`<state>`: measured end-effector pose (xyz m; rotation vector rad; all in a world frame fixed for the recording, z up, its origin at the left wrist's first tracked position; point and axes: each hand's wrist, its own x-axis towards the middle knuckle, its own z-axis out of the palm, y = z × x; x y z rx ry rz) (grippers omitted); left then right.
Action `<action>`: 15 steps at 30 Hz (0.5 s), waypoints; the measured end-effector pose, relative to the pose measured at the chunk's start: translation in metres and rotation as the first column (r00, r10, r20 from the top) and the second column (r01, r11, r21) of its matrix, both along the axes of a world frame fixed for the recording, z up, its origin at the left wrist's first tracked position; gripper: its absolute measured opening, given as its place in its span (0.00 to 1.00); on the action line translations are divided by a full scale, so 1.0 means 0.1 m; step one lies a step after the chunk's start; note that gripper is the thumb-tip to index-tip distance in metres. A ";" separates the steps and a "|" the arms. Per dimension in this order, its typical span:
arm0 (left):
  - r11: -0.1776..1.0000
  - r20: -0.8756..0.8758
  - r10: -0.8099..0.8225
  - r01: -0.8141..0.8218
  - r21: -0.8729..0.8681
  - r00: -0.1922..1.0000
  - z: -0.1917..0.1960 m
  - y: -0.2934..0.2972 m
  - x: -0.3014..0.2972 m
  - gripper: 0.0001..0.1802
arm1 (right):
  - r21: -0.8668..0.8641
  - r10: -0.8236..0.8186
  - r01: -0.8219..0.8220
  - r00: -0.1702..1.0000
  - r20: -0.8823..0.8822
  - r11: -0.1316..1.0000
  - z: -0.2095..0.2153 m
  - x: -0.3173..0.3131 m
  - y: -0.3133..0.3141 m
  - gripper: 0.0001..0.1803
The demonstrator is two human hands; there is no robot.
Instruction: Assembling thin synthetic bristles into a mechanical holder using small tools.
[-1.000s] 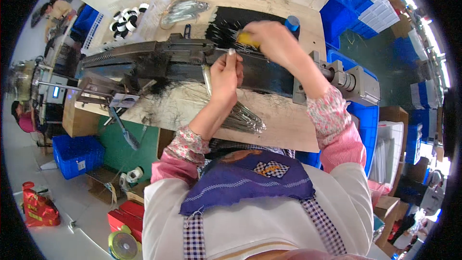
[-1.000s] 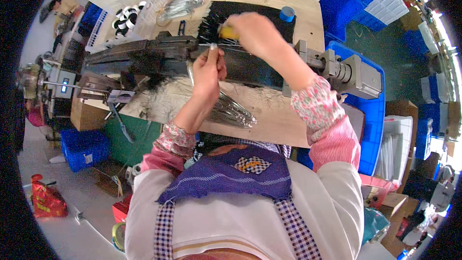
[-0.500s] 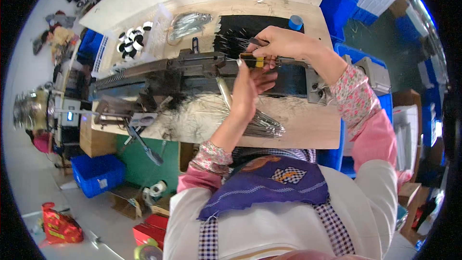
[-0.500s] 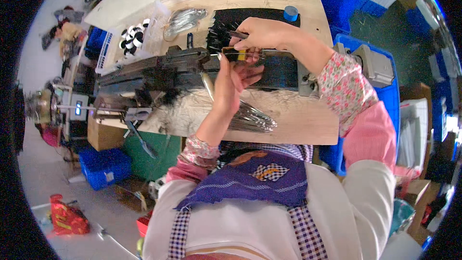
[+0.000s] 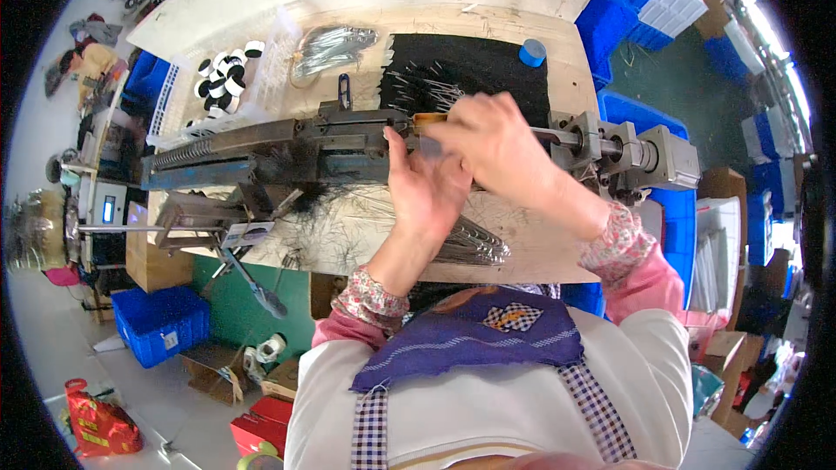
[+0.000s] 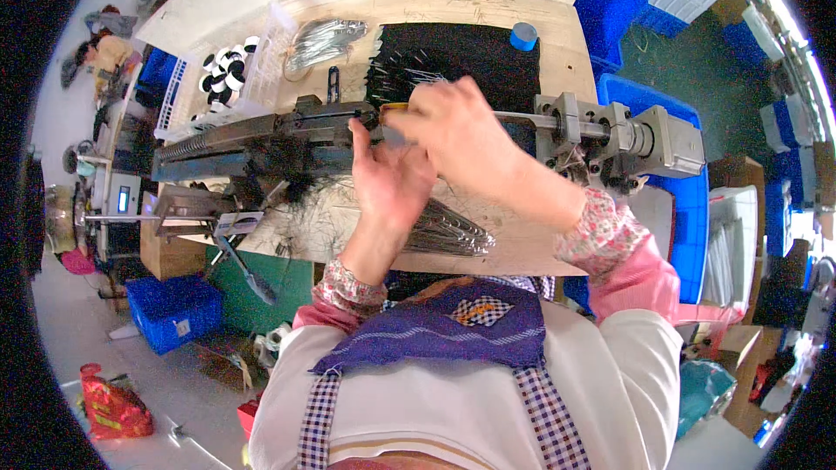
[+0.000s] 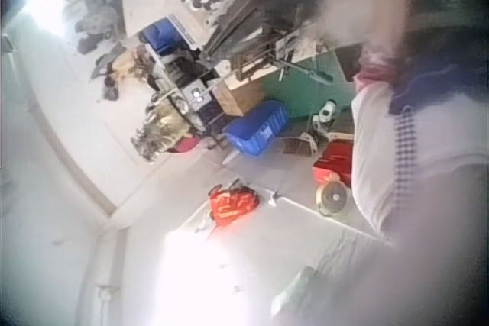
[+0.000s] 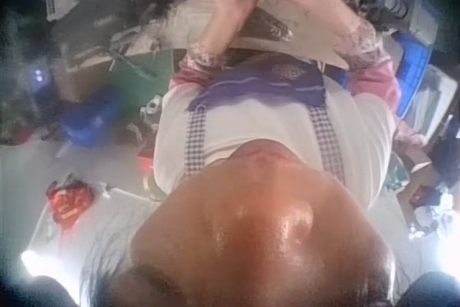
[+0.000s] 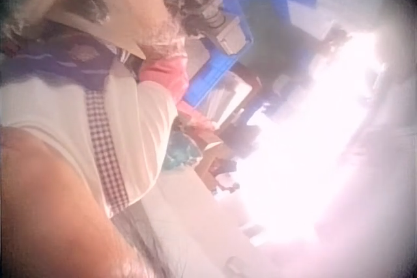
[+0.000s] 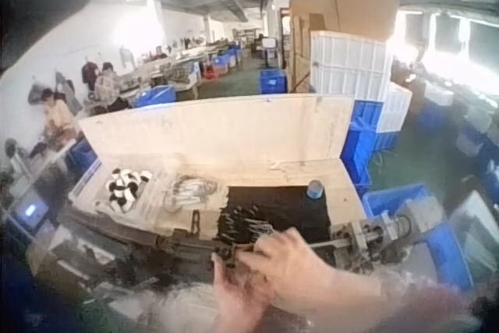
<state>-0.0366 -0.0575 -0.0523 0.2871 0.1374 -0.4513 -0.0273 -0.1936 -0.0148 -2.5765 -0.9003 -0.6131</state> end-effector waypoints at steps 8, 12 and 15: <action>0.996 0.095 0.079 -0.083 0.040 0.992 -0.06 0.02 -0.08 0.42 | 0.153 -0.023 0.062 0.970 -0.242 0.986 0.02 0.31 -0.13 0.07; 0.997 0.197 0.041 -0.053 0.053 0.980 -0.11 0.05 -0.06 0.40 | 0.146 0.002 0.023 0.985 -0.170 0.989 0.05 0.32 -0.08 0.07; 0.994 0.167 0.053 -0.068 0.083 0.985 -0.07 0.02 -0.05 0.40 | 0.114 -0.016 0.041 0.977 -0.212 0.993 0.06 0.29 -0.16 0.07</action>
